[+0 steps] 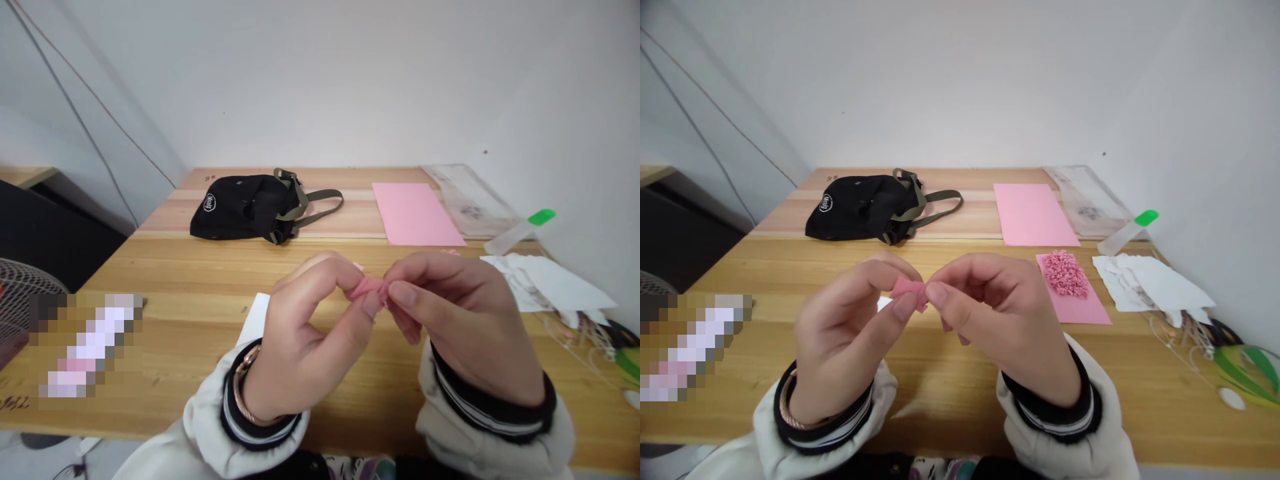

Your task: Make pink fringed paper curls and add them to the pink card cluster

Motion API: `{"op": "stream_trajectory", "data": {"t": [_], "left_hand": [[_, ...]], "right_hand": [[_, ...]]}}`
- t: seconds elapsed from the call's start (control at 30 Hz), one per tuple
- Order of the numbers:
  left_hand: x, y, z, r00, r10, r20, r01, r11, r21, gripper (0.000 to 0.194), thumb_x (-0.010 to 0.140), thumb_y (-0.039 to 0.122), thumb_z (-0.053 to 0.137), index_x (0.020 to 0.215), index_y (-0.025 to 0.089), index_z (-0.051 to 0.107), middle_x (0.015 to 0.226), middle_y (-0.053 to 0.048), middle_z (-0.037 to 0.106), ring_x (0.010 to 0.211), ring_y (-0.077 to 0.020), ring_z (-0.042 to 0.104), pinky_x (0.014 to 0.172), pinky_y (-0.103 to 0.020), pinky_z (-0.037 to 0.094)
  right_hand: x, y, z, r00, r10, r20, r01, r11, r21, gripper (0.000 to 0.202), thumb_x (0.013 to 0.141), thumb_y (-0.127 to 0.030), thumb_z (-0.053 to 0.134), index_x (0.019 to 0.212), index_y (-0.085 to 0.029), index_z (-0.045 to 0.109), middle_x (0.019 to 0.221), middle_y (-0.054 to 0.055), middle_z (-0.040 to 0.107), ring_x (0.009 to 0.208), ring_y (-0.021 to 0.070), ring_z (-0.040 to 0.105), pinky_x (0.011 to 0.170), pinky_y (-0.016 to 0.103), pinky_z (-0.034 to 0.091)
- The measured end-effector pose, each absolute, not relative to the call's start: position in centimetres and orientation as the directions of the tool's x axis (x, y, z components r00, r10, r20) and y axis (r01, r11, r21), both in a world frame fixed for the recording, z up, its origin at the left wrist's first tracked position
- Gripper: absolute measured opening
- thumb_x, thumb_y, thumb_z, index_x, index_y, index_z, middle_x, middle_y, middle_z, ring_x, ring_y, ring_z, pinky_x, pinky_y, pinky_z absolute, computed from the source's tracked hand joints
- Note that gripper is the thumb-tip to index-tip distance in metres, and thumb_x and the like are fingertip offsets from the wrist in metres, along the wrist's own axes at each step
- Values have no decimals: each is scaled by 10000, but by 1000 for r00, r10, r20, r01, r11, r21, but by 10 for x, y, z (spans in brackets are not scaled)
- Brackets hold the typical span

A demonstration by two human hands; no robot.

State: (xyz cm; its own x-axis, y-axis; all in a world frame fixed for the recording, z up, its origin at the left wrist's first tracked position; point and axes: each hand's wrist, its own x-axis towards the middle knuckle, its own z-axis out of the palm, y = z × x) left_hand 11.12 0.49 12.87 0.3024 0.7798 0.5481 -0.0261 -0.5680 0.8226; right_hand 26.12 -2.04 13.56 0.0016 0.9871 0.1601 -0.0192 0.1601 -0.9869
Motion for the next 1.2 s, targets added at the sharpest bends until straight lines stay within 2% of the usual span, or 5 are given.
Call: {"op": "stream_trajectory", "data": {"t": [0.87,1.2], "left_hand": [[109,6,126,333,762,555,-29,-580,814,24,778,174,583,786,195,592,711,-52,590,691,-179,555,634,-338,473],[110,5,125,318,764,561,-23,-585,810,35,783,174,583,803,198,599,721,-55,598,693,-181,558,622,-338,466]], "right_hand": [[260,-21,135,12,989,147,-3,147,-989,142,722,-314,677,708,-173,664,540,3,584,417,61,415,336,180,341],[263,-21,135,-24,986,164,-99,161,-982,135,784,-299,614,746,-183,672,527,-10,560,434,75,471,371,194,394]]}}
